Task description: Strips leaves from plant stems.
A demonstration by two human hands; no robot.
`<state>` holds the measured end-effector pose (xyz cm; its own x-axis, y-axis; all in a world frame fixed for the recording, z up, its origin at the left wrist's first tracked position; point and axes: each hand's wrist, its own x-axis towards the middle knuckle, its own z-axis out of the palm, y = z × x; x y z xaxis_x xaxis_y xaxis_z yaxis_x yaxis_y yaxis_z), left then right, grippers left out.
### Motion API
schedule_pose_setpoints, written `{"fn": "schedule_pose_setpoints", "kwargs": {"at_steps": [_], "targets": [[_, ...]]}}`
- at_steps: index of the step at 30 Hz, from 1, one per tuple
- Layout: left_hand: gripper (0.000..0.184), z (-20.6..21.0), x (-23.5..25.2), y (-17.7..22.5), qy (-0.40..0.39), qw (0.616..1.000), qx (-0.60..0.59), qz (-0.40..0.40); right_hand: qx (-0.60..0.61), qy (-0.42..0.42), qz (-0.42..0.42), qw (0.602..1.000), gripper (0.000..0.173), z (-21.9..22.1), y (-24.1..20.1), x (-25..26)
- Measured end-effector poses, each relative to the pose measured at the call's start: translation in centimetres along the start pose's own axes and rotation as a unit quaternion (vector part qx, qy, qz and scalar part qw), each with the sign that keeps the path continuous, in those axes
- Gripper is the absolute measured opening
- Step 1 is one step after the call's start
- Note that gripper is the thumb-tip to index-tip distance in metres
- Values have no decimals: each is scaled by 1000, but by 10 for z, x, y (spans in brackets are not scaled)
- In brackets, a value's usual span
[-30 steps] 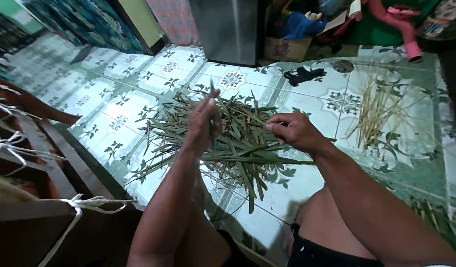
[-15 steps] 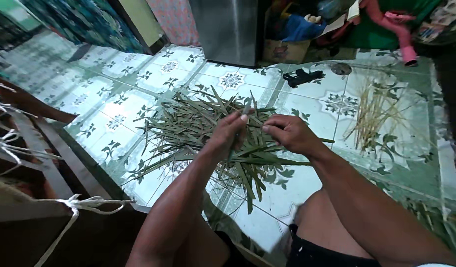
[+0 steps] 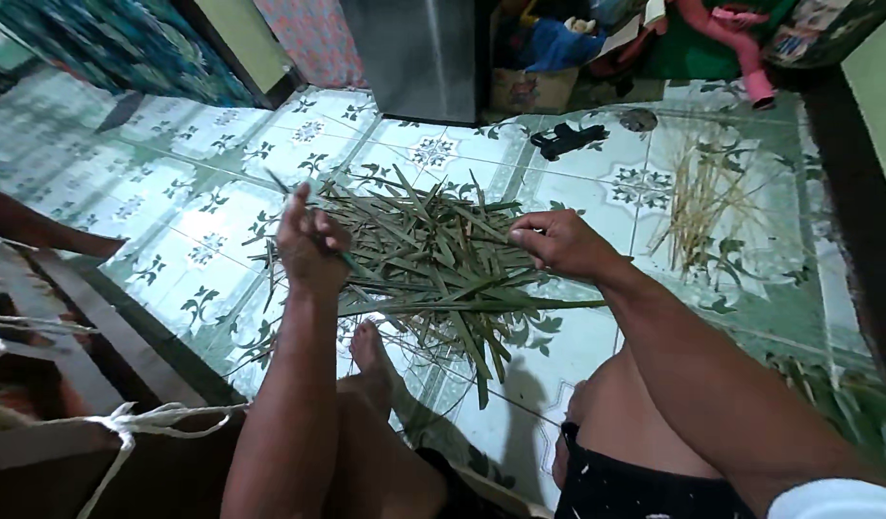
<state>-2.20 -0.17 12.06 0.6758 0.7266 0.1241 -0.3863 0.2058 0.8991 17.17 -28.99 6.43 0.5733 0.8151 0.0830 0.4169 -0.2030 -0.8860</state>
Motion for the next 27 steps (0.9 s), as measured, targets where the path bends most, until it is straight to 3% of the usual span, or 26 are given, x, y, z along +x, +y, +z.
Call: {"fn": "schedule_pose_setpoints", "kwargs": {"at_steps": [2, 5, 7, 10, 13, 17, 19, 23, 27], "targets": [[33, 10, -13, -21, -107, 990, 83, -41, 1, -17, 5, 1000, 24, 5, -1, 4], [40, 48, -38, -45, -262, 918, 250, -161, 8, -51, -23, 998, 24, 13, -7, 6], [41, 66, -46, -52, -315, 887, 262, -211, 0, -77, -68, 995, 23, 16, -11, 5], [40, 67, -41, -44, -297, 912, 202, -197, -14, -78, -136, 988, 21, 17, -7, 5], [40, 59, -32, -43, -262, 941, 130, -172, -22, -67, -150, 986, 20, 12, -4, 3], [39, 74, -46, -57, -317, 896, 209, -229, -40, -45, -181, 982, 21, 11, -1, 3], [38, 76, -41, -52, -309, 901, 209, -222, -46, -40, -181, 982, 20, 7, -2, 1], [34, 43, -7, -20, -213, 967, 90, -111, -63, -25, -151, 986, 17, -8, 3, -4], [28, 17, 6, -6, -40, 998, -32, -29, -59, 9, -53, 997, 15, -12, 5, -4]]}}
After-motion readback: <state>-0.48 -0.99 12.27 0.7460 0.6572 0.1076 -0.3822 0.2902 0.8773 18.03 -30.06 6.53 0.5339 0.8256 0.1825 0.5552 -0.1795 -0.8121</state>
